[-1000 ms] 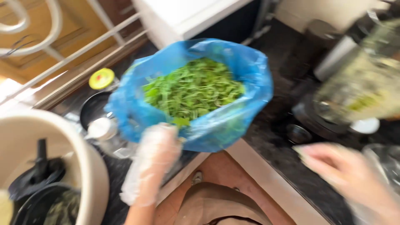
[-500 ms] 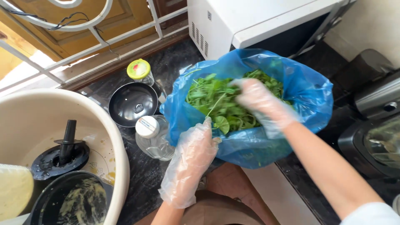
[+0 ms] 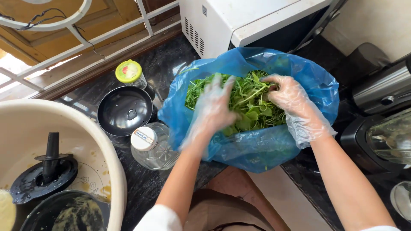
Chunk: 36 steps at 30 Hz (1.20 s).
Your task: The person, wearing disposable gloves, picks leafy greens by hand from a large blue plastic bag on the kitchen counter, tearing off usable portions and placing them into a blender jar. They repeatedly grab handfuls from the bag, sort the leaves, and fill the blender jar, with a second blender jar already filled with greens beside the sink.
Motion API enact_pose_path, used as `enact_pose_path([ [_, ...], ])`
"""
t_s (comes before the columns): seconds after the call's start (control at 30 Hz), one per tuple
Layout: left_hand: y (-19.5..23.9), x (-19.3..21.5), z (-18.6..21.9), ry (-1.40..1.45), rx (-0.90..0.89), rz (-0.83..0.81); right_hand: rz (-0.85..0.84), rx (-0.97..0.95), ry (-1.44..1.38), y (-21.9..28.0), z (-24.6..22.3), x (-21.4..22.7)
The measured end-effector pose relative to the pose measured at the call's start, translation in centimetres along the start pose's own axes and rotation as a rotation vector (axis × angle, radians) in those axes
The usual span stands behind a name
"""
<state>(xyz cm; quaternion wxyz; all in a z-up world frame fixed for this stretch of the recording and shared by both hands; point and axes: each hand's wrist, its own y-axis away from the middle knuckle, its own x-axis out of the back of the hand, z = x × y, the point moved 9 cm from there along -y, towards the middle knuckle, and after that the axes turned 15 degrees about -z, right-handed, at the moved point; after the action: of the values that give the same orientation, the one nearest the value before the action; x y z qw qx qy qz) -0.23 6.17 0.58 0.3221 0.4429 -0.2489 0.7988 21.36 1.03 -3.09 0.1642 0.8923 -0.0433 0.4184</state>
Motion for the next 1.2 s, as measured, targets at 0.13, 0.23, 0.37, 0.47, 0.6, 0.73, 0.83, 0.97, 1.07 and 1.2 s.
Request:
enact_pose_path([
  [0.13, -3.1, -3.6, -3.8, 0.311, -0.063, -0.049, 0.080, 0.059, 0.023, 2.1, -1.7, 1.4],
  [0.23, -2.6, -1.7, -5.1, 0.434, -0.083, -0.061, 0.204, 0.188, 0.113, 5.9, -6.1, 3.1],
  [0.37, -2.6, -0.1, -5.7, 0.625, 0.022, -0.164, 0.303, 0.435, 0.264, 8.4, -13.9, 2.3],
  [0.47, -2.4, 2.0, -4.5, 0.812, -0.028, -0.204, 0.309, 0.559, 0.204, 6.9, -13.0, 1.1],
  [0.6, -1.8, 1.7, -6.6, 1.110, -0.044, -0.146, 0.217, 0.143, 0.031, 4.2, -6.8, 2.5],
  [0.73, -1.3, 0.5, -7.6, 1.348, 0.118, -0.115, 0.179, -0.077, -0.051, 5.9, -3.1, 4.4],
  [0.83, -2.8, -3.6, -10.3, 1.469, 0.021, -0.224, 0.200, 0.109, 0.035, 6.7, -2.2, 5.8],
  [0.97, -2.2, -1.2, -6.2, 1.398, -0.037, -0.242, 0.351, 0.385, 0.313, 9.5, -8.8, 6.8],
  [1.07, -1.6, -1.6, -5.5, 1.472, 0.068, -0.212, 0.468, 0.522, 0.451, 10.7, -13.8, 7.0],
  [1.2, -1.2, 0.1, -2.5, 1.264, -0.105, -0.179, 0.283, 0.650, 0.413, 7.8, -16.4, 4.6],
])
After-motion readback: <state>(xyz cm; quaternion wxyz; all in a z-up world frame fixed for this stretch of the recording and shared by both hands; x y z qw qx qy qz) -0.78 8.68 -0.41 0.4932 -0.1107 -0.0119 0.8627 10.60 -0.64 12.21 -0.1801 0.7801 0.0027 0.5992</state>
